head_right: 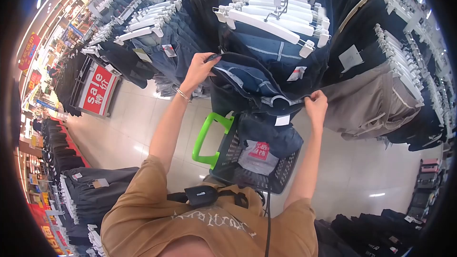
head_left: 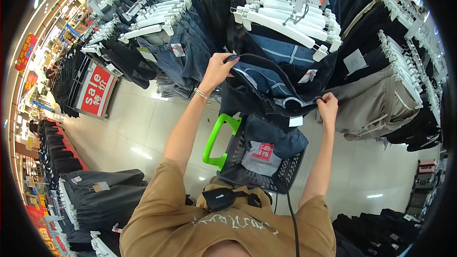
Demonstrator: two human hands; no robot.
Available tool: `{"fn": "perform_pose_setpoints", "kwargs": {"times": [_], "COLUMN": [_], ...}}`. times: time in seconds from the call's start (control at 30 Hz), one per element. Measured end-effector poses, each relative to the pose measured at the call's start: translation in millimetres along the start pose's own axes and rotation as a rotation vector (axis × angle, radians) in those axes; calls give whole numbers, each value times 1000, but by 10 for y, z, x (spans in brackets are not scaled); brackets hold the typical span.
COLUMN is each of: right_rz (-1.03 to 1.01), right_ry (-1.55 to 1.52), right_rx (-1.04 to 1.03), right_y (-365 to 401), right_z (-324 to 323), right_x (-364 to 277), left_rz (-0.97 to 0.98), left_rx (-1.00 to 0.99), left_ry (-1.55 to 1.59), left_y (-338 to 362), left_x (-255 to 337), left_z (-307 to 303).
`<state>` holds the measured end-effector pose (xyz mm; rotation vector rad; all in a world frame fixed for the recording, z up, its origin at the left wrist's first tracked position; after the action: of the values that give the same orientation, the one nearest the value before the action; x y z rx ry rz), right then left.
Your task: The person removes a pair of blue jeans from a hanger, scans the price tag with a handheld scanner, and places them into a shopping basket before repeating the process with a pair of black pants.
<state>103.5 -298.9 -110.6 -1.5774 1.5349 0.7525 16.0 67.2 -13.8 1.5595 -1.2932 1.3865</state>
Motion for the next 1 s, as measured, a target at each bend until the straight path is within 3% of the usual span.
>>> {"fn": "perform_pose_setpoints", "kwargs": {"times": [0.13,0.2,0.3,0.4,0.6,0.83,1.0], "right_rz": [-98,-183,-193,-279,-579,-728,-786], "right_ry": [104,306,147,10,49,461,501], "right_rx": [-61,-159,-192,-33,161,286,341], "right_y": [43,78,85,37,-332,-596,-618], "right_z": [193,148,-37,-1,823,1793,1891], "right_x": [40,-109,-899,-1733,-2962,-3254,-3178], "left_rz": [27,22,-4,-12,-10,-20,-50], "left_rx": [56,47,34,47,-3,-48,-76], "left_ry": [-125,-132,-161,-138,-57,-17,52], "left_y": [-39,-96,-164,-180,-260,-290,-389], "left_x": [154,180,182,225,177,177,127], "left_z": [9,5,-7,-40,-112,-199,-223]}}
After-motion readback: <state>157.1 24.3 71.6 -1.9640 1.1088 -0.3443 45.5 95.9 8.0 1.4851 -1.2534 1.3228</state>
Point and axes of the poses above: each hand's wrist, its own y-axis away from the middle knuckle, its own z-axis out of the palm, x = y × z, the point moved 1 cm from there along -y, towards the middle knuckle
